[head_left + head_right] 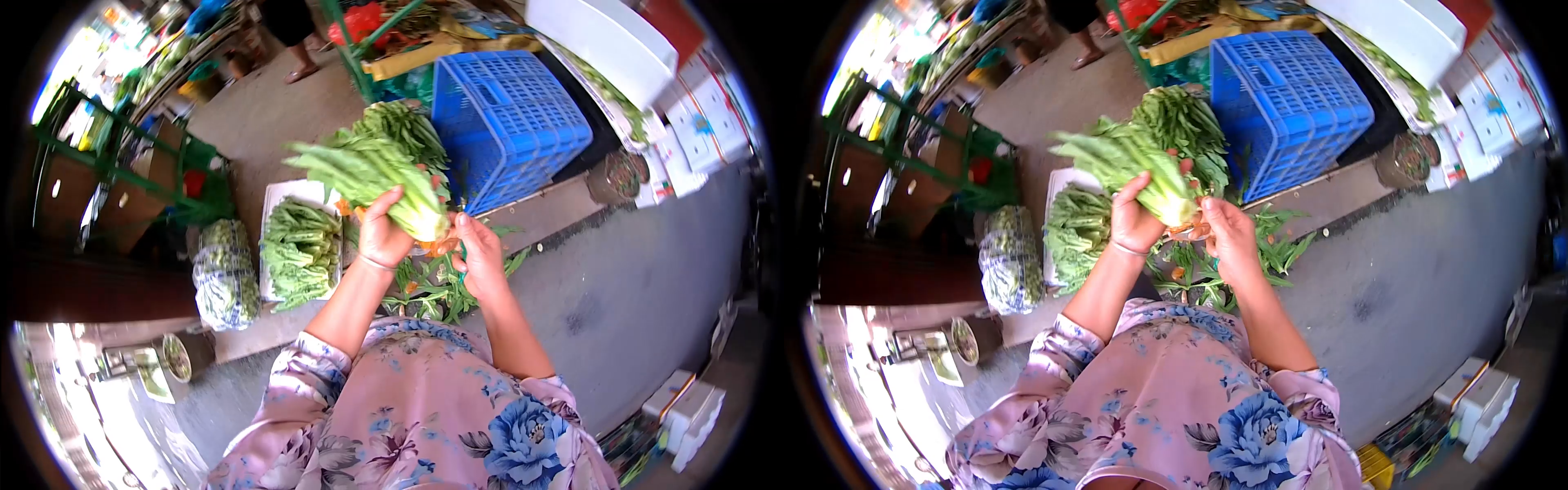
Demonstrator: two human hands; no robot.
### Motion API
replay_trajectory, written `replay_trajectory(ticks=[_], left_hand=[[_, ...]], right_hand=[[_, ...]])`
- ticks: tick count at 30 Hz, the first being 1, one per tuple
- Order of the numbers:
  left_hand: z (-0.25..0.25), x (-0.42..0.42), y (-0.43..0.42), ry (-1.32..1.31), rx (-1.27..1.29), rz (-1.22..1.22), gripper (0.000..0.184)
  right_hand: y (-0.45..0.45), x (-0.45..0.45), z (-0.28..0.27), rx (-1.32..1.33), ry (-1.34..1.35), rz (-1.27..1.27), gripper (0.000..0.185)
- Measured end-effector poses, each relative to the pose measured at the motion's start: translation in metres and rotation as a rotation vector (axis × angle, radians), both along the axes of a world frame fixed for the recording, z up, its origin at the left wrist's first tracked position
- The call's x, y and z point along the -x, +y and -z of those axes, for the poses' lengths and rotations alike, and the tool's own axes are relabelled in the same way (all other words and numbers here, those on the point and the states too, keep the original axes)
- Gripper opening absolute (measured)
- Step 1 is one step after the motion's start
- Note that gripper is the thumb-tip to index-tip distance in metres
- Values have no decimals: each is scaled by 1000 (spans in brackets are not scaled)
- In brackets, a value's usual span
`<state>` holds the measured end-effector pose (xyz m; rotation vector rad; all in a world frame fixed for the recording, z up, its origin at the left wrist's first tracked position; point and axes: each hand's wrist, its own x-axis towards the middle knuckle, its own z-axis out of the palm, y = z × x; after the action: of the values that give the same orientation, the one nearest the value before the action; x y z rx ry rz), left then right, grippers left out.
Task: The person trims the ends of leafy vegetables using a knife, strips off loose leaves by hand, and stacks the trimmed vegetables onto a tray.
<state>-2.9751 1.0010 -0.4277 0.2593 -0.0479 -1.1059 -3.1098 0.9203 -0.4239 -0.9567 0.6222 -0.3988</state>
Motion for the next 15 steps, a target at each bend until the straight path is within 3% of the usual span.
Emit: replay_trajectory(ticks=[2, 3, 5, 6, 8, 12, 13, 15], left_hand=[[2, 3, -2, -146, 21, 52, 54], [-6, 6, 2, -82, 45, 80, 56], [11, 1, 7, -31, 127, 226, 58], [12, 6, 8, -81, 90, 127, 58], [26, 7, 14, -36, 101, 158, 58], [75, -1, 35, 168, 115, 304, 60], [86, -1, 42, 169, 121, 293, 60], [108, -4, 61, 175, 80, 263, 60]], right_hand=[[3, 0, 1, -167, -24, -12, 29], [1, 4, 5, -199, -5, -34, 25], [-3, 12, 8, -154, 55, -74, 16], [-5, 16, 13, -123, 78, -121, 16], [-5, 20, 23, -140, 103, -139, 15], [-24, 21, 45, 213, 330, 150, 16], [-46, 31, 73, 218, 338, 118, 16], [-86, 53, 147, 748, 626, 128, 26]])
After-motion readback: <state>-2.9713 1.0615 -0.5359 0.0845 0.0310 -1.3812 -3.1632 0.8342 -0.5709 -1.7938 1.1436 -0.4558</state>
